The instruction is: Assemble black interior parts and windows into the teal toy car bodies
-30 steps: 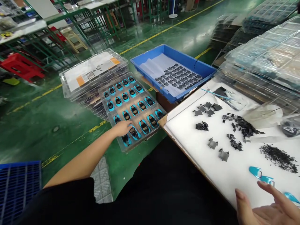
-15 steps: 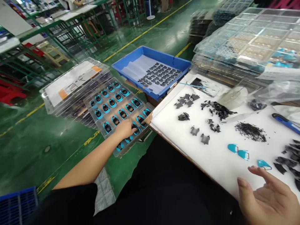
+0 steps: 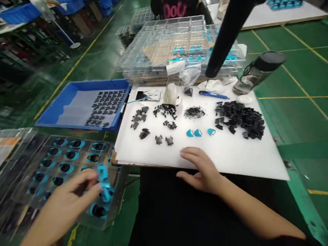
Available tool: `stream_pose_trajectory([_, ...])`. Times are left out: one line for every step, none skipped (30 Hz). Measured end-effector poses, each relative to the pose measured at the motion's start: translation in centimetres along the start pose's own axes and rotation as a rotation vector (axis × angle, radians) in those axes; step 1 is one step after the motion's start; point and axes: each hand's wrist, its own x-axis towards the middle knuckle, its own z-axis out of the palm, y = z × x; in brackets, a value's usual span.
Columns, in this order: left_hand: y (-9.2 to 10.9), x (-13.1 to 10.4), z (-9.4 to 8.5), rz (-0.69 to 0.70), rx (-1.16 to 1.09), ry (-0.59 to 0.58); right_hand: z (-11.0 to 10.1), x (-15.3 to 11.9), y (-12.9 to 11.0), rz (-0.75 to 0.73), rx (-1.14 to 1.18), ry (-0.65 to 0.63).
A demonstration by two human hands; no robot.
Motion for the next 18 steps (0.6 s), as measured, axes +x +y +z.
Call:
stream_pose_trajectory([3.1,0.8,1.3,0.022,-0.156,-0.092,0.6,0.5,-0.4,-0.031,0.022,-0.042])
stream_pose_trajectory([6.3,1.8,2.8,0.04,-0.297,-0.207,1.1,0.8,-0.7,-0.068,0.047,-0.072])
stream_pose_trajectory([9.4,2.7,4.4,0.039,-0.417,-0.321,1.4,0.9,-0.8,-0.092,0.077,-0.091])
stream_pose_trajectory([12.1,3.6,5.9,0.04,-0.537,-0.418,1.6,0.9,-0.8,-0.107,0.109,-0.096])
stream_pose_trajectory([14.4,4.3,7.3,0.041,-0.658,-0.5,1.5,0.7,-0.7,-0.113,0.138,-0.081])
stream_pose_trajectory([16.1,4.8,8.3,0.04,-0.758,-0.577,1.2,0.3,-0.5,-0.101,0.163,-0.052])
stream_pose_trajectory([17.2,5.2,9.0,0.051,-0.826,-0.643,0.7,-0.1,-0.3,-0.071,0.188,-0.014])
stream_pose_trajectory([17.8,5.5,9.5,0.077,-0.86,-0.695,0.2,-0.7,-0.1,-0.017,0.222,0.026])
stream_pose_trajectory([17.9,5.7,9.7,0.122,-0.852,-0.716,-0.4,-1.3,0.1,0.068,0.281,0.07])
stream_pose_trajectory([17.7,6.0,9.8,0.183,-0.796,-0.687,-1.0,-1.8,0.3,0.186,0.375,0.112])
stream_pose_trajectory([17.2,6.4,9.9,0.253,-0.689,-0.594,-1.6,-2.2,0.4,0.326,0.509,0.149])
stream_pose_trajectory([16.5,6.9,10.0,0.316,-0.538,-0.443,-2.0,-2.4,0.5,0.474,0.674,0.188])
stream_pose_trajectory([15.8,7.6,10.3,0.367,-0.354,-0.258,-2.4,-2.5,0.6,0.614,0.844,0.229])
stream_pose_trajectory([15.2,8.2,10.7,0.407,-0.16,-0.071,-2.6,-2.4,0.6,0.738,0.995,0.267])
stream_pose_trajectory([14.7,8.9,11.3,0.441,0.02,0.074,-2.8,-2.2,0.7,0.833,1.116,0.301])
stream_pose_trajectory([14.3,9.5,11.9,0.472,0.17,0.165,-2.9,-1.9,0.8,0.899,1.206,0.326])
stream_pose_trajectory([14.1,10.0,12.4,0.505,0.278,0.203,-2.9,-1.6,0.9,0.939,1.27,0.344])
stream_pose_trajectory([14.0,10.4,12.9,0.536,0.344,0.21,-2.9,-1.3,1.0,0.962,1.317,0.35])
